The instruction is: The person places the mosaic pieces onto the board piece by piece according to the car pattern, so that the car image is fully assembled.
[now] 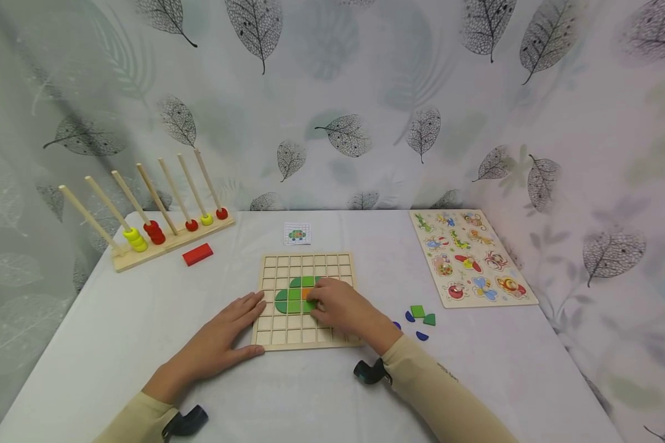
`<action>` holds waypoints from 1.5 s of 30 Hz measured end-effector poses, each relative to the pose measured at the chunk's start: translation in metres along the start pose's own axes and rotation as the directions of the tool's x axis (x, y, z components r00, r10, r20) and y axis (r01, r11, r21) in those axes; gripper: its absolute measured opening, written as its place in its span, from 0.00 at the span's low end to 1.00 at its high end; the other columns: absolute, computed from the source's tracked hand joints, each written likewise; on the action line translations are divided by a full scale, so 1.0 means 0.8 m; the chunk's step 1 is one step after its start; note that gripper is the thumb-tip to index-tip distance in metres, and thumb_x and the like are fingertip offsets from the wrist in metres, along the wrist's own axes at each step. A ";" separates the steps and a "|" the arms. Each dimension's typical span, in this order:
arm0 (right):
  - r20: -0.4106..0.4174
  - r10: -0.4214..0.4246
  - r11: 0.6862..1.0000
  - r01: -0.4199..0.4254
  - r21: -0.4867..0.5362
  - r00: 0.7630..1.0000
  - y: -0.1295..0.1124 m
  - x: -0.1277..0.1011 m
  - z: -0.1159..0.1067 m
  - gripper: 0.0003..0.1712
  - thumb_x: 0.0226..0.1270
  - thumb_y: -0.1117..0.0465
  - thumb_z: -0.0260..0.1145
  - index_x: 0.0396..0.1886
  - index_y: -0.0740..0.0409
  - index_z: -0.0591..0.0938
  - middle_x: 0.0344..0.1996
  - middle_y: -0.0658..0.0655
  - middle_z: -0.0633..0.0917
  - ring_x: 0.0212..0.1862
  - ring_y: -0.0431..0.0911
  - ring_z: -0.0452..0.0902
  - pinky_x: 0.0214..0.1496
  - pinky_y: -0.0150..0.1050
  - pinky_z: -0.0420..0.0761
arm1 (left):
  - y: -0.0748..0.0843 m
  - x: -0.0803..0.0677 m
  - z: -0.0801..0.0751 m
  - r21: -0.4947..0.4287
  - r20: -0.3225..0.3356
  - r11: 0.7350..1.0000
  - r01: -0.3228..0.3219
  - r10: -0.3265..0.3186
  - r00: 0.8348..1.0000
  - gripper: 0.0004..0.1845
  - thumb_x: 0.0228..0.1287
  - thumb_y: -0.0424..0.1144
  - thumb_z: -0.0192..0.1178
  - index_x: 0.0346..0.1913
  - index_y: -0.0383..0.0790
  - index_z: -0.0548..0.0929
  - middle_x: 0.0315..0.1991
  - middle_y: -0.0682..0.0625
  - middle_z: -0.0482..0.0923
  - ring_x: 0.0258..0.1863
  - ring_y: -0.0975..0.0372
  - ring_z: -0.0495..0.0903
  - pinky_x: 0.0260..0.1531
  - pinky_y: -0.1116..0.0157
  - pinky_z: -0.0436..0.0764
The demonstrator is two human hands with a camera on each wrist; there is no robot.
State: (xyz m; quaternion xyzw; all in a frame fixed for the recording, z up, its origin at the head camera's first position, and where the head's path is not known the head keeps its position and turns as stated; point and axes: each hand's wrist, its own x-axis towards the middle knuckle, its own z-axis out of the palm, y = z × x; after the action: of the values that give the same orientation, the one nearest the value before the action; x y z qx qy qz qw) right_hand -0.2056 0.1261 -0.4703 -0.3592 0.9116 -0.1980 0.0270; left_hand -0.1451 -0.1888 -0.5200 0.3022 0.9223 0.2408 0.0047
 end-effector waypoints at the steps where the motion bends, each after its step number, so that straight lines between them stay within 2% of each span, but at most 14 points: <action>1: -0.001 -0.001 1.000 0.001 -0.004 1.000 0.000 0.000 0.000 0.12 0.67 0.62 0.81 0.49 0.57 0.92 0.43 0.50 0.88 0.41 0.41 0.78 0.47 0.37 0.85 | 0.000 0.000 0.000 0.000 0.000 1.000 0.000 0.000 1.000 0.51 0.72 0.70 0.64 0.85 0.41 0.65 0.88 0.51 0.53 0.86 0.55 0.50 0.83 0.49 0.56; 8: -0.003 0.015 1.000 -0.015 -0.013 1.000 0.000 0.003 0.002 0.12 0.67 0.62 0.82 0.49 0.55 0.92 0.43 0.49 0.88 0.42 0.41 0.78 0.47 0.37 0.85 | -0.002 0.000 0.001 0.003 -0.004 1.000 -0.006 0.006 1.000 0.51 0.72 0.70 0.63 0.85 0.40 0.65 0.88 0.50 0.53 0.86 0.55 0.51 0.83 0.49 0.56; 23: -0.019 0.029 1.000 -0.029 0.006 0.999 0.002 0.005 0.007 0.11 0.65 0.63 0.82 0.46 0.54 0.93 0.38 0.47 0.85 0.38 0.39 0.76 0.40 0.34 0.83 | 0.000 0.000 0.000 -0.011 -0.008 1.000 -0.003 0.003 1.000 0.50 0.72 0.68 0.65 0.85 0.40 0.65 0.88 0.51 0.53 0.86 0.55 0.51 0.83 0.49 0.56; 31: -0.014 0.042 0.999 -0.042 0.016 0.999 0.002 0.003 0.006 0.11 0.65 0.61 0.83 0.46 0.52 0.93 0.38 0.45 0.85 0.37 0.39 0.75 0.40 0.35 0.82 | 0.000 0.000 0.001 -0.013 -0.007 1.000 0.000 0.000 1.000 0.50 0.72 0.68 0.65 0.85 0.40 0.65 0.88 0.51 0.53 0.86 0.54 0.51 0.83 0.48 0.57; 38: -0.043 0.072 0.997 -0.071 0.026 0.996 0.009 -0.009 -0.007 0.10 0.69 0.59 0.80 0.48 0.50 0.93 0.42 0.43 0.86 0.44 0.39 0.80 0.48 0.38 0.85 | 0.001 0.000 0.001 -0.010 -0.005 1.000 0.005 -0.005 1.000 0.50 0.72 0.67 0.66 0.85 0.40 0.65 0.87 0.51 0.54 0.86 0.54 0.51 0.83 0.48 0.57; 45: -0.078 0.059 0.995 -0.052 0.084 0.995 0.018 -0.029 -0.031 0.13 0.69 0.60 0.80 0.51 0.54 0.92 0.48 0.50 0.88 0.50 0.45 0.83 0.53 0.44 0.87 | 0.002 0.000 -0.001 -0.011 -0.005 1.000 0.010 -0.010 1.000 0.51 0.71 0.68 0.66 0.85 0.40 0.65 0.88 0.51 0.53 0.86 0.54 0.51 0.83 0.48 0.57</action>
State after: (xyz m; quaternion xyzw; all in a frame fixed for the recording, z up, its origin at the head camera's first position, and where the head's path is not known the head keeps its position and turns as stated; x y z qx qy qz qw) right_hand -0.2025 0.1592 -0.4552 -0.3240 0.9127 -0.2486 0.0103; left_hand -0.1442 -0.1882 -0.5188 0.2969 0.9225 0.2467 0.0053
